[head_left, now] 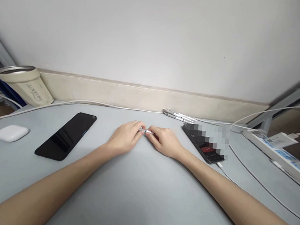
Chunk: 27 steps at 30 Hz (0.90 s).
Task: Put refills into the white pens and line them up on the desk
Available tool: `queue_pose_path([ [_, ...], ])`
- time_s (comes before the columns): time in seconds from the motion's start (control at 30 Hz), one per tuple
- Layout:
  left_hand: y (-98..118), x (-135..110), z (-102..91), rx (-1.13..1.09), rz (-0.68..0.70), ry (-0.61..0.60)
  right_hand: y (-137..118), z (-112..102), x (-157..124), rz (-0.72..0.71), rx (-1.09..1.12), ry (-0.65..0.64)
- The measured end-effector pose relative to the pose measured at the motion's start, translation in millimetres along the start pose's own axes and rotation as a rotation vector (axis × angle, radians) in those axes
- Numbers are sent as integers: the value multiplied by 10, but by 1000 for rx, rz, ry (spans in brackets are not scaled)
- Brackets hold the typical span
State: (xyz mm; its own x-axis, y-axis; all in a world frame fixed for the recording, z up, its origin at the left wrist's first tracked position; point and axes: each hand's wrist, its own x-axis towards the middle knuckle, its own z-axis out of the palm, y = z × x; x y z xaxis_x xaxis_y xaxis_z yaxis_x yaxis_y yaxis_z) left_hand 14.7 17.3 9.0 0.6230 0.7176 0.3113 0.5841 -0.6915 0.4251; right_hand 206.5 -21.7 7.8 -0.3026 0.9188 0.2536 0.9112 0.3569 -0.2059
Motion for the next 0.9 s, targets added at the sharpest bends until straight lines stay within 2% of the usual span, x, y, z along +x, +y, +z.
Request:
queue_pose_path([
  [0.4, -26, -9, 23, 33, 63, 27, -14, -11, -4, -2, 6, 1],
  [0.9, -35, 4, 39, 42, 59, 35, -3, -5, -8, -31, -3, 13],
])
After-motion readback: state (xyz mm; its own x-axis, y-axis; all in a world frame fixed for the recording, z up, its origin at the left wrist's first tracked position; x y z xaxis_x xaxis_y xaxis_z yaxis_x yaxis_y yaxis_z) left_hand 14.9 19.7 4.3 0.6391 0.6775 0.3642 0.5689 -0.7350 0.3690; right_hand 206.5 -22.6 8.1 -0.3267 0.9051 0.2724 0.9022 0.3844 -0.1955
